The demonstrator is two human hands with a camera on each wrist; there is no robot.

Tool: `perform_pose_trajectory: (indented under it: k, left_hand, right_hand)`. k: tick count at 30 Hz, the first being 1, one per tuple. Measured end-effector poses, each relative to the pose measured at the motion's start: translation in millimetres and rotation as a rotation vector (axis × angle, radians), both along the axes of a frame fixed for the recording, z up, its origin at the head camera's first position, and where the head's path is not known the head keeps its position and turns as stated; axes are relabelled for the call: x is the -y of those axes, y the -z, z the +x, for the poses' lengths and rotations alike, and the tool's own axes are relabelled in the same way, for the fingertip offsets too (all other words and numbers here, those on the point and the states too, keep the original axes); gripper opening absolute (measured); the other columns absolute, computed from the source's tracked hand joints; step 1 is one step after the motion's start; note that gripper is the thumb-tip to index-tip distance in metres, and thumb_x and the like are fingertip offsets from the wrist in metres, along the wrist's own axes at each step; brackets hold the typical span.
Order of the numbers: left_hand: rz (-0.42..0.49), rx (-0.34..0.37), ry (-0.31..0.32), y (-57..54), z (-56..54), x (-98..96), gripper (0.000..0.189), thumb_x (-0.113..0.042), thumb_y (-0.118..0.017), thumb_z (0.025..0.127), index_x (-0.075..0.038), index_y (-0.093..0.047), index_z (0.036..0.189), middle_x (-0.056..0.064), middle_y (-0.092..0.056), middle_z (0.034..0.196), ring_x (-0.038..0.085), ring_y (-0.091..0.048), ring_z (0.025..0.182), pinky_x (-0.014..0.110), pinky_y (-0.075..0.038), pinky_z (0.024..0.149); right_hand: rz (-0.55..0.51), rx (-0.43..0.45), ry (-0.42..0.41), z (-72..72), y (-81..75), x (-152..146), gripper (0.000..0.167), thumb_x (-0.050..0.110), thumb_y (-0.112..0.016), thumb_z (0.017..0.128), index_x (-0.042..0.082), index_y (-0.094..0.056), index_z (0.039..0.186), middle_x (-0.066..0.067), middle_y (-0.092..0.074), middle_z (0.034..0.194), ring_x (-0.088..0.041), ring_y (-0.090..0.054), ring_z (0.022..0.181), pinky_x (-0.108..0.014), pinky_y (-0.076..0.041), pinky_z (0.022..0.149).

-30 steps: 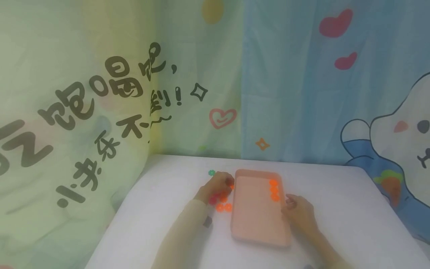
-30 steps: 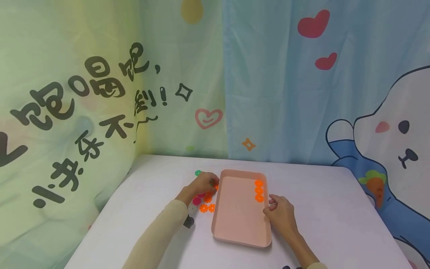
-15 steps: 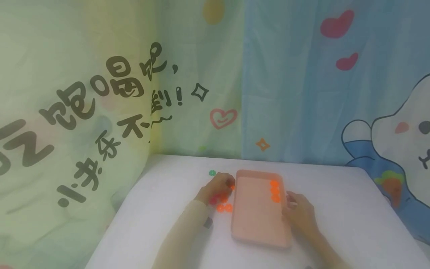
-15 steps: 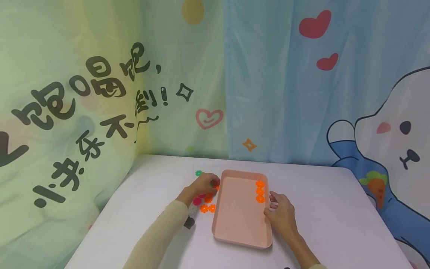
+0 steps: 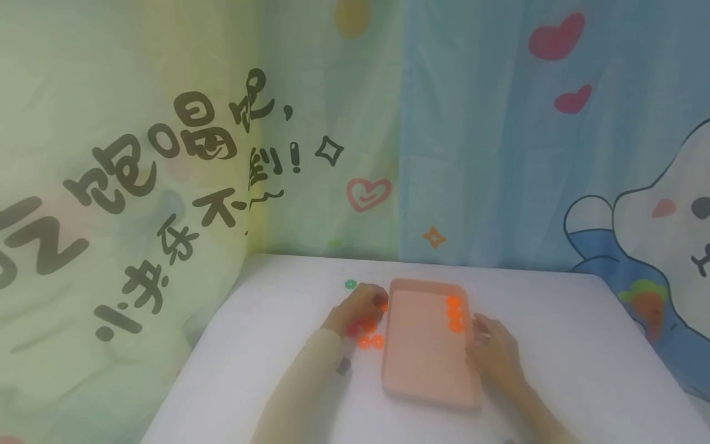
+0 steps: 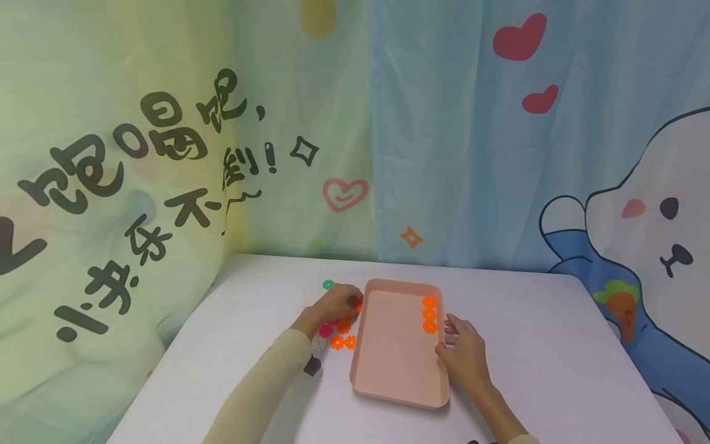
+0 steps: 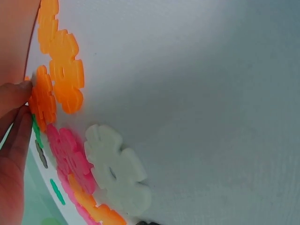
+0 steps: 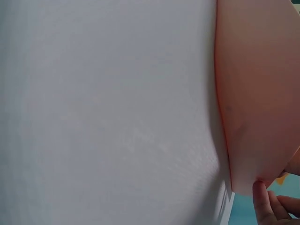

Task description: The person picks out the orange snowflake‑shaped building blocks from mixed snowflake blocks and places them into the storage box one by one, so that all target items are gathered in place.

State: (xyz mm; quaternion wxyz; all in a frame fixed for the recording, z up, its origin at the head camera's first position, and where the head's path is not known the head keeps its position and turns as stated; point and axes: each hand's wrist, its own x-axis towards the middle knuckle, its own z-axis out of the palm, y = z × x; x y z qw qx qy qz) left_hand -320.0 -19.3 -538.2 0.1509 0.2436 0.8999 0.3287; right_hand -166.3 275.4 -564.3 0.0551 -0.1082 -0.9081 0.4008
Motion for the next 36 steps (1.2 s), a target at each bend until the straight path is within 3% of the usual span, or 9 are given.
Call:
perform_pose_trajectory:
  k: [4, 9, 14, 21, 29, 36]
  left_hand:
    - [-0.007, 0.025, -0.029, 0.6, 1.6, 0.0, 0.032, -0.002, -0.068, 0.082, -0.017, -0.068, 0.111, -0.009, -0.064, 0.105, 0.013, -0.056, 0.099, 0.036, -0.047, 0.096]
    - [-0.001, 0.047, -0.046, 1.2, 2.7, -0.2, 0.033, -0.003, -0.069, 0.083, -0.019, -0.067, 0.112, -0.010, -0.063, 0.105, 0.013, -0.056, 0.099, 0.037, -0.047, 0.096]
    - [-0.009, 0.046, -0.037, 3.1, 1.3, -0.5, 0.033, -0.004, -0.070, 0.083, -0.017, -0.067, 0.113, -0.009, -0.064, 0.106, 0.013, -0.057, 0.099, 0.036, -0.048, 0.096]
    - [-0.016, 0.047, -0.037, 2.3, 0.9, -2.0, 0.032, -0.003, -0.070, 0.083, -0.016, -0.068, 0.111, -0.007, -0.065, 0.107, 0.013, -0.057, 0.098, 0.035, -0.048, 0.095]
    - [-0.034, 0.089, -0.072, -5.1, 6.1, -3.3, 0.031, -0.007, -0.072, 0.084, -0.018, -0.068, 0.114, -0.006, -0.066, 0.109, 0.015, -0.059, 0.103, 0.039, -0.049, 0.096]
    - [-0.049, 0.032, -0.045, -1.5, 2.2, -4.5, 0.030, -0.005, -0.072, 0.084, -0.016, -0.069, 0.111, -0.006, -0.067, 0.106, 0.013, -0.059, 0.099, 0.034, -0.050, 0.094]
  right_hand:
    - [0.026, 0.041, 0.013, -4.1, 7.9, -5, 0.062, 0.021, -0.060, 0.093, 0.007, -0.035, 0.149, -0.017, -0.051, 0.134, -0.036, -0.051, 0.119, -0.052, -0.049, 0.091]
    - [-0.043, 0.087, 0.003, 3.3, -7.1, 0, 0.054, 0.021, -0.061, 0.093, 0.006, -0.044, 0.142, -0.020, -0.053, 0.132, -0.037, -0.052, 0.119, -0.052, -0.049, 0.092]
    - [-0.012, 0.051, -0.018, 9.6, -16.7, 5, 0.049, 0.015, -0.063, 0.091, 0.002, -0.049, 0.136, -0.023, -0.055, 0.130, -0.039, -0.053, 0.119, -0.052, -0.047, 0.094]
    - [0.008, 0.034, -0.026, 9.4, -12.8, 5, 0.049, 0.014, -0.064, 0.090, -0.001, -0.049, 0.134, -0.025, -0.052, 0.131, -0.041, -0.049, 0.123, -0.055, -0.042, 0.099]
    - [0.004, 0.044, -0.032, 3.8, -6.4, 1, 0.047, 0.016, -0.061, 0.093, 0.001, -0.048, 0.136, -0.022, -0.053, 0.132, -0.039, -0.051, 0.120, -0.053, -0.046, 0.095]
    - [-0.049, 0.079, -0.042, 4.9, -8.5, -1, 0.053, 0.025, -0.057, 0.098, 0.004, -0.041, 0.144, -0.021, -0.047, 0.139, -0.038, -0.049, 0.123, -0.052, -0.047, 0.095]
